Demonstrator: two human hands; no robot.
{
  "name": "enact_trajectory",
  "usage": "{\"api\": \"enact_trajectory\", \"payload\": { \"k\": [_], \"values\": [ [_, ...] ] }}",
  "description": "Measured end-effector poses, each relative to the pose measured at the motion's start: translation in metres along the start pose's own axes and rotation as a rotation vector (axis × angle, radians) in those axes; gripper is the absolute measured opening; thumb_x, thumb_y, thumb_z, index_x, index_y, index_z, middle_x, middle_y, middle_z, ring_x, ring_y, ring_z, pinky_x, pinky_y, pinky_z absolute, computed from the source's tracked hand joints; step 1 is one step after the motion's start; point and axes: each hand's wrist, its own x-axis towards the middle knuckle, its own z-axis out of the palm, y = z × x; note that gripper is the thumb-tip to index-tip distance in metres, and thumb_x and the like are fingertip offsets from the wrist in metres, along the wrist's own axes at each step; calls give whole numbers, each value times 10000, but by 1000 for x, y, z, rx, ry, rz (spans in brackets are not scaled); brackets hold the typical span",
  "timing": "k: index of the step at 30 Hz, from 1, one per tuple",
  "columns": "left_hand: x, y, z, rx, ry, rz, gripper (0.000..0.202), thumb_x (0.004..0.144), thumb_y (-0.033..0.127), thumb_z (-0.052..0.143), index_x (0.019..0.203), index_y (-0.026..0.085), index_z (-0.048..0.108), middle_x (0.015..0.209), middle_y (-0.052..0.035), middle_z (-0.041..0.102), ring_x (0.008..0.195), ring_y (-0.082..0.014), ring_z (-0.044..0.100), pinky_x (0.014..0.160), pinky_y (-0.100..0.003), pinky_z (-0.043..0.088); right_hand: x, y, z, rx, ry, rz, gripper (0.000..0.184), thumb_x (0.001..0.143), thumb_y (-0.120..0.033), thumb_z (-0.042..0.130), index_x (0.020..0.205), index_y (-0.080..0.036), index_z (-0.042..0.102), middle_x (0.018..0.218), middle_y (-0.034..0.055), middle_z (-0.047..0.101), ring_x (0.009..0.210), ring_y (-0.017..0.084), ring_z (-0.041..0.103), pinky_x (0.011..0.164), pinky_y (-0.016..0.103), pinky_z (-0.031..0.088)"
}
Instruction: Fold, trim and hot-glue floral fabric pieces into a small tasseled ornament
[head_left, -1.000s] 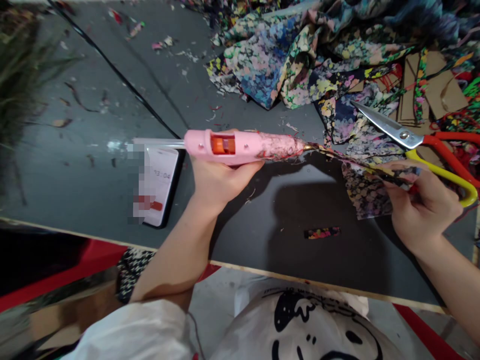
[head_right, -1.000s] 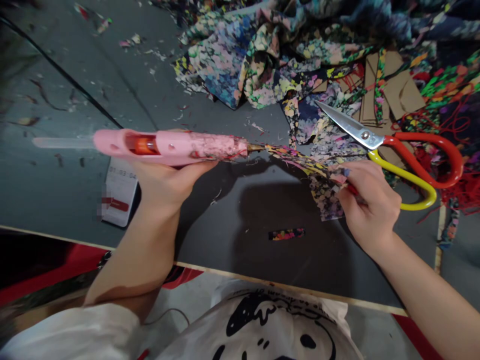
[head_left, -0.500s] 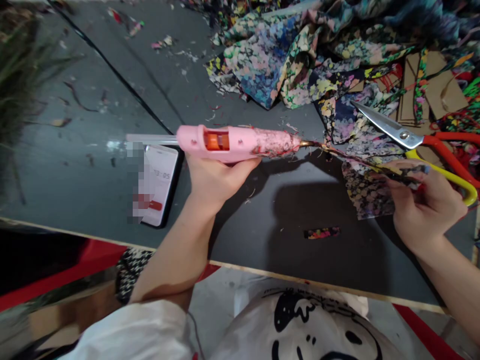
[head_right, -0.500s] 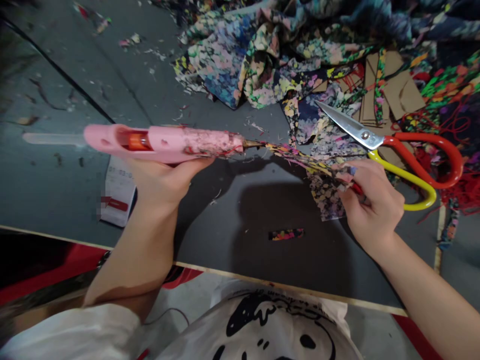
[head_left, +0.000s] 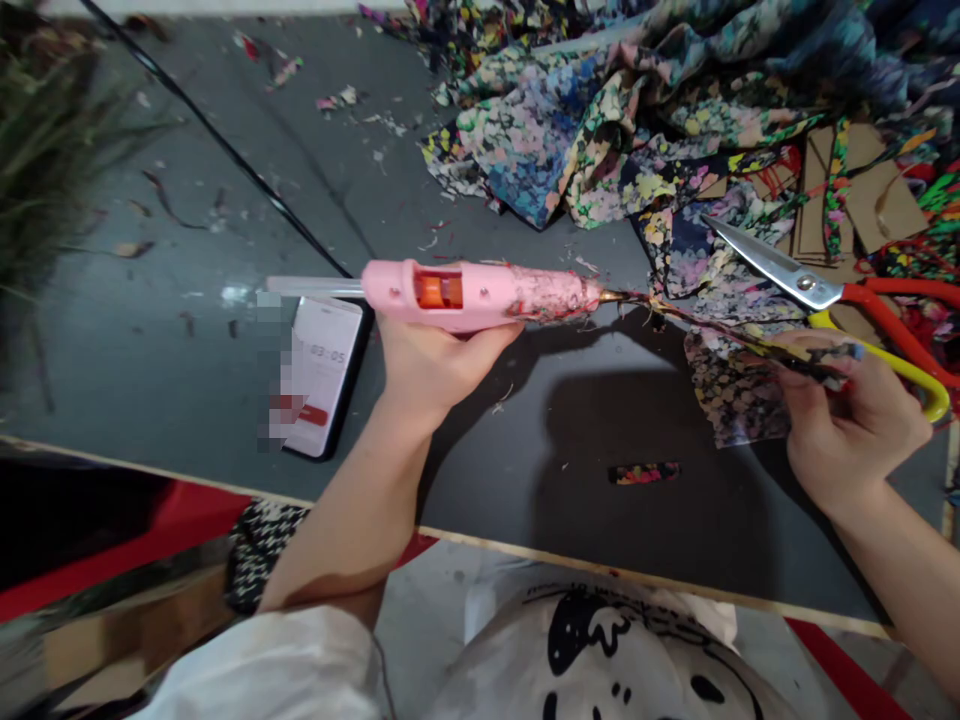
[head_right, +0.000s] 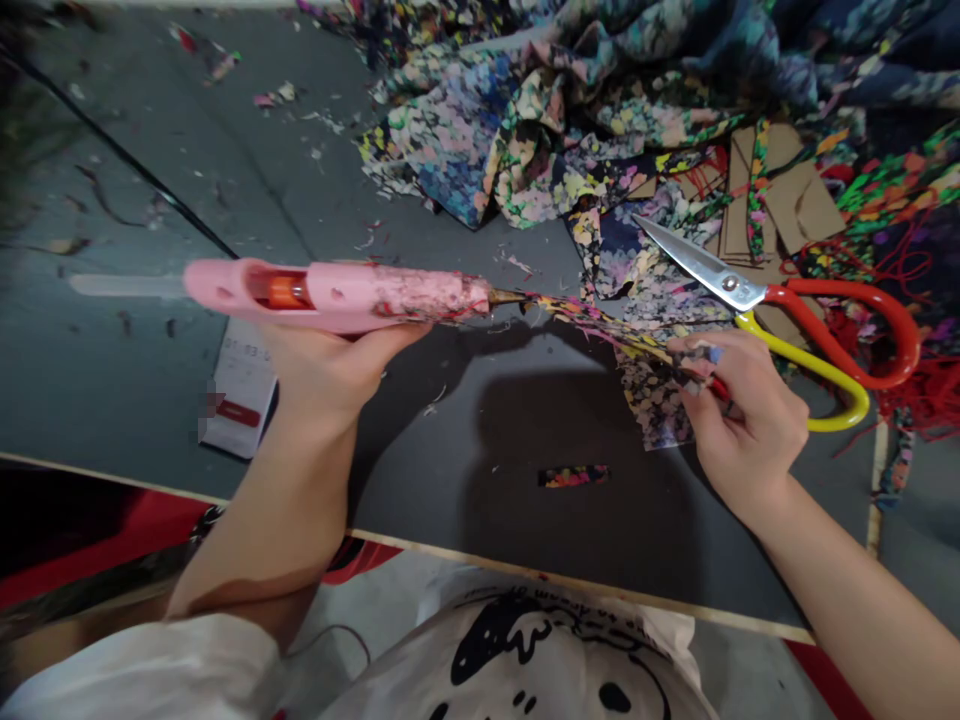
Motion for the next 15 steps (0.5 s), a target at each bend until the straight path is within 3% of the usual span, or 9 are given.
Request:
{"api": "enact_trajectory", "payload": {
  "k": [7, 12, 15],
  "values": [
    [-1, -3, 1, -49, -21, 15, 116, 641, 245, 686, 671, 197, 584, 632, 28, 608, 591, -138, 584, 576, -282, 488, -1, 4, 3, 104, 8, 10, 199, 753, -81, 613, 888, -220, 656, 838, 41, 716, 786, 198, 685, 691, 354, 539],
    [-1, -3, 1, -81, -65, 57, 168, 663, 195, 684, 629, 199, 519, 582, 43, 529, 535, -109, 518, 495, -259, 420, 0, 3, 3, 135, 2, -4, 227, 745, -64, 612, 913, -206, 671, 853, 52, 716, 788, 191, 681, 704, 333, 528],
    [-1, -3, 2, -85, -47, 61, 143, 661, 183, 690, 648, 192, 548, 594, 36, 563, 546, -113, 542, 508, -260, 448, -1, 1, 1, 99, -2, 59, 221, 765, -83, 622, 932, -214, 684, 862, 45, 722, 750, 172, 666, 668, 303, 506]
  ]
}}
